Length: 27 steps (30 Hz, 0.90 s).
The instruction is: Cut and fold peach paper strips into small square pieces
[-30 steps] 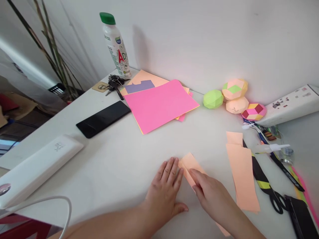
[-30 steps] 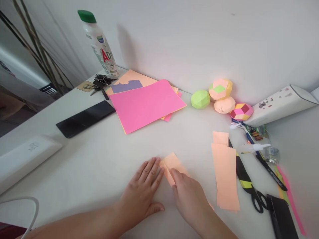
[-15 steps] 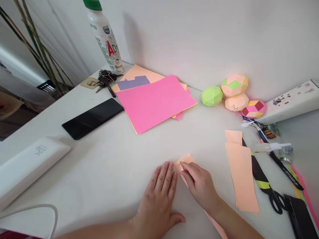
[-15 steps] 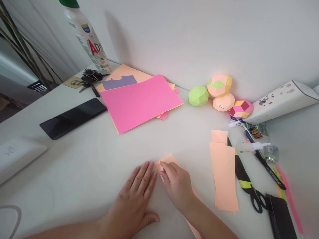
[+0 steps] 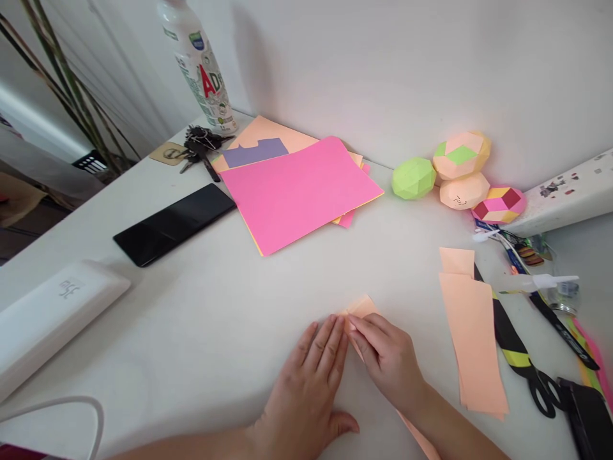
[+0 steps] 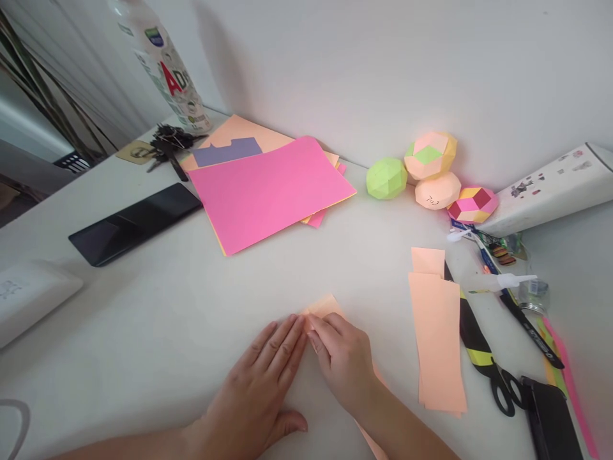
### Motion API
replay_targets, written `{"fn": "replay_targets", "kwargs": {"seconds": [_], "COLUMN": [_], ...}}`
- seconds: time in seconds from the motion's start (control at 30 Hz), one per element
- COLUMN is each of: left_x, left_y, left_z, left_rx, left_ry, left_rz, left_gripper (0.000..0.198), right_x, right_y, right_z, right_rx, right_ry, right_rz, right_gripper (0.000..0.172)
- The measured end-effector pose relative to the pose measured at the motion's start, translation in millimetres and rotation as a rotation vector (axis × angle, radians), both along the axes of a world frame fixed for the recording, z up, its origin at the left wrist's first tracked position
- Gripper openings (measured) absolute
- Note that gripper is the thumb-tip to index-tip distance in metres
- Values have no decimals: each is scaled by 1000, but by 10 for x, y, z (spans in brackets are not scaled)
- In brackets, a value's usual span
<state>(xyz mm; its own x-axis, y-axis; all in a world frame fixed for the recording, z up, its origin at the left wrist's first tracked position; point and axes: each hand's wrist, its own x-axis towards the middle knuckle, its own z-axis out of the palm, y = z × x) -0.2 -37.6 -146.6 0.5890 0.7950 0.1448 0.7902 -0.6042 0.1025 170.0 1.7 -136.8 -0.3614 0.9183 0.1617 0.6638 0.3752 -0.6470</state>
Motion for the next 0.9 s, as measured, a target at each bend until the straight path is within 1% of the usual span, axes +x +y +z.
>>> {"fn": "replay_targets", "kwargs": {"seconds": [0.13,0.37,0.5,0.63,0.8,0.9], "left_x": [-5,-4,-6,-2,3,2], "left_y": [-13,-37,-44,-41,-36,-37], "left_z": [3,18,28,35,41,45], "left_rx": [6,25,25,19,29,32], "left_ry": [11,30,27,17,20,28], "left_rz": [3,37,39,50,54,58], "left_gripper": [93,95,98,98,98,97], "right_x": [-24,-50,-32,-25,-63,-82], "right_y": [-20,3,8,11,34,38], "right_z": [3,27,22,29,76,105], "right_rx": [50,64,54,-41,-149,-228], "right_ry": [-11,-5,64,182,264,273], "right_rz": [1,19,31,3,-80,-131], "right_gripper": [25,23,27,28,18,16]}}
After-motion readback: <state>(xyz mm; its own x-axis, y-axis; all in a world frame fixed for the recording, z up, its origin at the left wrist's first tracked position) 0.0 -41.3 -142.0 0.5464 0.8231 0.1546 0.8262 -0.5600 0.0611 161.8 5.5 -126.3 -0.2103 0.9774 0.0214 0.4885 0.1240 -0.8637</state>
